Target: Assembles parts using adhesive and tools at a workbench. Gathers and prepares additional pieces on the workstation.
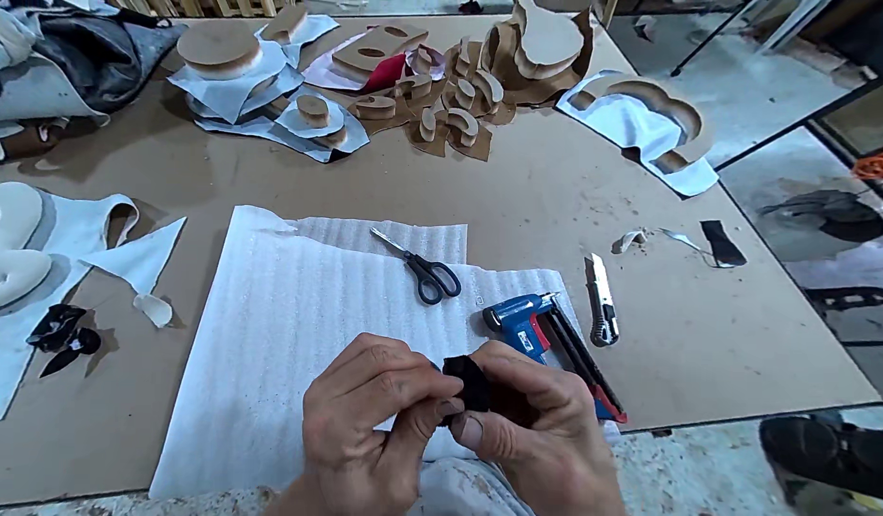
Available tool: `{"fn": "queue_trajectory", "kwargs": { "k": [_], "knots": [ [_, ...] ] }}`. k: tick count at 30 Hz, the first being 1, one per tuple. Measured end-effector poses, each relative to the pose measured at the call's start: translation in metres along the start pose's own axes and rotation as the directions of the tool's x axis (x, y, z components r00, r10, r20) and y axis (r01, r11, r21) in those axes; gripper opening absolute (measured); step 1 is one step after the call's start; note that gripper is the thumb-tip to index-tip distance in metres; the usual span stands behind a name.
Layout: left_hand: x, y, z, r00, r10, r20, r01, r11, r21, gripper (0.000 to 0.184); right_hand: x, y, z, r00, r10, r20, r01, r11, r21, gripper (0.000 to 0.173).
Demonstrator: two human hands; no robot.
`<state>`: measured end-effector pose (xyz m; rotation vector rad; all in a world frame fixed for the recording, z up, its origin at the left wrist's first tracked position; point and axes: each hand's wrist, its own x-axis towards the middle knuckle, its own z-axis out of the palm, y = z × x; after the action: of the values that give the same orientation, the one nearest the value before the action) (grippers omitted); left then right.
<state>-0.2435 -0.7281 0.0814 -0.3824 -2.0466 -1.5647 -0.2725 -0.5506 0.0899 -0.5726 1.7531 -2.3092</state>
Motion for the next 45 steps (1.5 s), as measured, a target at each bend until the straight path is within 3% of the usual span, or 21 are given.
{"fn": "queue_trajectory", "kwargs": {
  "k": [4,9,12,15,17,19,21,24,27,30,33,36,40,45],
  "knots": [
    [-0.004,-0.01,0.014,0.968,-0.241,-0.065,0.231,0.964,-0.131,0.011,0.003,0.024,0.01,0.983,0.096,-0.154,-0.07,0.983,0.168,0.024],
    [-0.009,-0.051,0.011,0.868,-0.497,-0.01,0.497,0.867,-0.031,0.01,0.02,0.081,0.003,0.929,0.333,-0.159,-0.291,0.926,0.238,0.024],
    [-0.025,-0.094,0.007,0.843,-0.537,0.02,0.532,0.84,0.108,0.01,0.026,0.121,-0.002,0.861,0.492,-0.129,-0.455,0.858,0.239,0.028],
    [-0.047,-0.126,0.007,0.845,-0.531,0.067,0.495,0.823,0.279,0.009,0.027,0.144,-0.008,0.777,0.61,-0.155,-0.605,0.792,0.084,0.027],
    [-0.06,-0.136,0.012,0.86,-0.503,0.084,0.442,0.818,0.369,0.009,0.027,0.144,-0.015,0.779,0.595,-0.196,-0.626,0.747,-0.222,0.024],
    [-0.067,-0.14,0.019,0.897,-0.433,0.087,0.354,0.824,0.442,0.012,0.025,0.127,-0.025,0.85,0.472,-0.233,-0.505,0.605,-0.615,0.023],
    [-0.07,-0.142,0.023,0.917,-0.386,0.096,0.299,0.828,0.474,0.014,0.012,0.099,-0.048,0.92,0.261,-0.291,-0.376,0.384,-0.843,0.031],
    [-0.071,-0.147,0.024,0.929,-0.363,0.07,0.289,0.833,0.472,0.014,-0.017,0.077,-0.097,0.87,0.102,-0.482,-0.49,0.092,-0.867,0.055],
    [-0.072,-0.148,0.024,0.921,-0.384,0.071,0.311,0.83,0.462,0.016,-0.044,0.086,-0.125,0.79,0.174,-0.587,-0.589,-0.048,-0.807,0.087],
    [-0.073,-0.15,0.024,0.924,-0.377,0.06,0.315,0.842,0.438,0.016,-0.039,0.086,-0.133,0.772,0.235,-0.591,-0.593,-0.069,-0.802,0.092],
    [-0.074,-0.152,0.024,0.924,-0.377,0.055,0.324,0.853,0.409,0.016,-0.027,0.057,-0.121,0.709,0.275,-0.649,-0.648,-0.108,-0.754,0.074],
    [-0.073,-0.152,0.024,0.916,-0.398,0.047,0.352,0.855,0.381,0.016,-0.028,0.02,-0.09,0.769,0.283,-0.573,-0.577,-0.08,-0.813,0.041],
    [-0.074,-0.153,0.021,0.919,-0.386,0.075,0.327,0.857,0.399,0.022,-0.021,0.013,-0.034,0.817,0.465,-0.34,-0.454,0.156,-0.877,0.032],
    [-0.075,-0.153,0.022,0.928,-0.367,0.061,0.313,0.858,0.407,0.018,-0.013,0.038,-0.02,0.858,0.436,-0.271,-0.356,0.126,-0.926,0.032]
  ]
}}
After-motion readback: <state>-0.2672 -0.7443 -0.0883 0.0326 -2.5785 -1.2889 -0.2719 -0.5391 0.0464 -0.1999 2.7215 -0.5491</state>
